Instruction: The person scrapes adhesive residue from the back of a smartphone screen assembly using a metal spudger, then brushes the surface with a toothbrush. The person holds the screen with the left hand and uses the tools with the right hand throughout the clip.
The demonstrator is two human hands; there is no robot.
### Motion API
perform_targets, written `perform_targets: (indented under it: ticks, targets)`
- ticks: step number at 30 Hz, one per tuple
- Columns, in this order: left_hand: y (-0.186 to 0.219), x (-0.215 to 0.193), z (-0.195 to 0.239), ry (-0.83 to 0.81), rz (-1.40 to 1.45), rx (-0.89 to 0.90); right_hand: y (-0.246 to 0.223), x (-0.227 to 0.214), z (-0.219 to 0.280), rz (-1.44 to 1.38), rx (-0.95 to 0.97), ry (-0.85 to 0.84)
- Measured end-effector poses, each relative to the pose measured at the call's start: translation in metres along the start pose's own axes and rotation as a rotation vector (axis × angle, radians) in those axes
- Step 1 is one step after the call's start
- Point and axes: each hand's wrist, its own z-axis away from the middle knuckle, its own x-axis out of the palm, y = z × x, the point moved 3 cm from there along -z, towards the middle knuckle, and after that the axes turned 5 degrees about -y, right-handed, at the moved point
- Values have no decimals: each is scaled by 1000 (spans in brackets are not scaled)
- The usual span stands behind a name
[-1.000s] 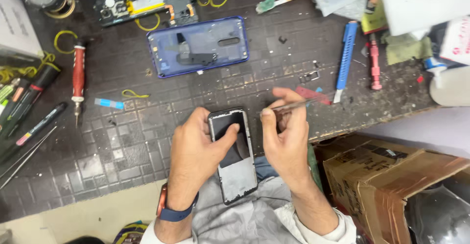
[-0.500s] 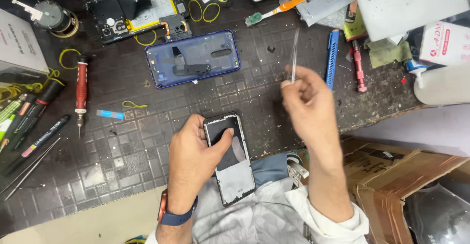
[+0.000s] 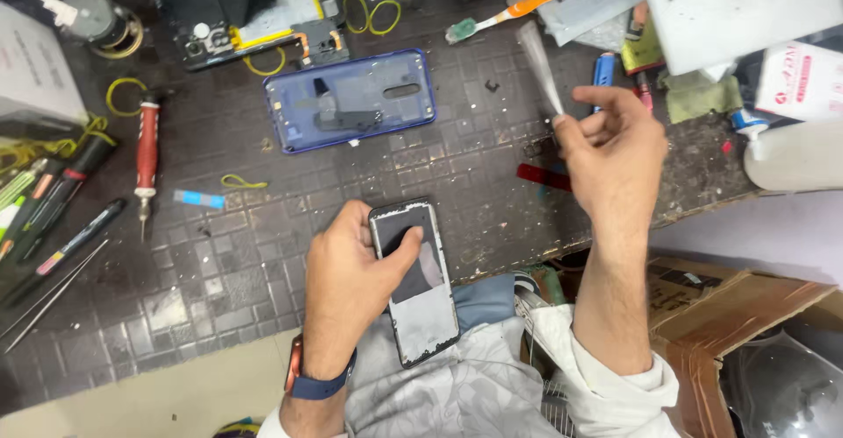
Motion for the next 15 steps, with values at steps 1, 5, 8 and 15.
perform_targets:
  ticks: [1, 5, 8, 15]
  targets:
    - [2, 0, 0, 26, -16, 48, -1, -2, -2, 67, -14, 27]
    - [3, 3, -3, 46, -39, 112, 3, -4, -1, 155, 80, 63]
    - [0, -1, -1, 35, -22, 73, -10, 2, -2, 447, -274, 117]
    - [4, -1, -2, 35, -23, 110, -18, 20, -39, 473, -486, 39]
